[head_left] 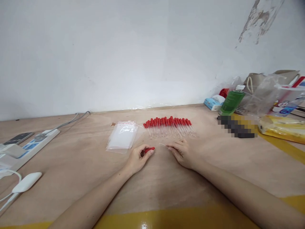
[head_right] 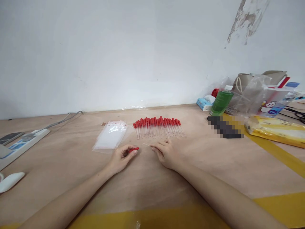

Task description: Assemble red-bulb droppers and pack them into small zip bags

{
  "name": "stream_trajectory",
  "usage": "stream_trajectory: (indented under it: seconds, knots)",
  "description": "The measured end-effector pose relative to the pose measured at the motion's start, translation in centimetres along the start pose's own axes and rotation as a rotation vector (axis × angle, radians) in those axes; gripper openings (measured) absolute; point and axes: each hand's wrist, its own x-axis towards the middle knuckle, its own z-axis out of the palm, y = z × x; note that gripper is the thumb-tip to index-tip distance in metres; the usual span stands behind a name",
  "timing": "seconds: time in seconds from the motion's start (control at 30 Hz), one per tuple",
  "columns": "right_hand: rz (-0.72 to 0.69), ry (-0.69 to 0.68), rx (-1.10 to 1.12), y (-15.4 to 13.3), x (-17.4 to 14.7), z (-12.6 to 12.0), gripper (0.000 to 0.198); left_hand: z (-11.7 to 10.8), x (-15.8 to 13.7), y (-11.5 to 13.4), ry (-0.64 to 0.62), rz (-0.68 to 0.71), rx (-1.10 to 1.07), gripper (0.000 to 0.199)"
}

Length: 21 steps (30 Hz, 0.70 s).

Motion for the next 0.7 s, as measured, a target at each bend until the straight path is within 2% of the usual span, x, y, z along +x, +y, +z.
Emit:
stream_trajectory:
  seconds: [0.37, 0.5, 0.7]
  knots:
    - [-0.005, -0.121, 0.019, -1.2, 0.4, 0.4, 0.026, 0.1, -0.2, -0.7, -0.002, 0.017, -0.051, 0.023]
    - [-0.026, -0.147, 0.042, -0.9, 0.4, 0.2, 0.024, -0.1, -0.6, 0.0, 0.005, 0.054, -0.050, 0.018]
    - [-0.020, -0.208, 0.008, -0.9, 0.5, -0.7, 0.024, -0.3, -1.1, 1.1, -0.091, 0.156, -0.002, 0.016]
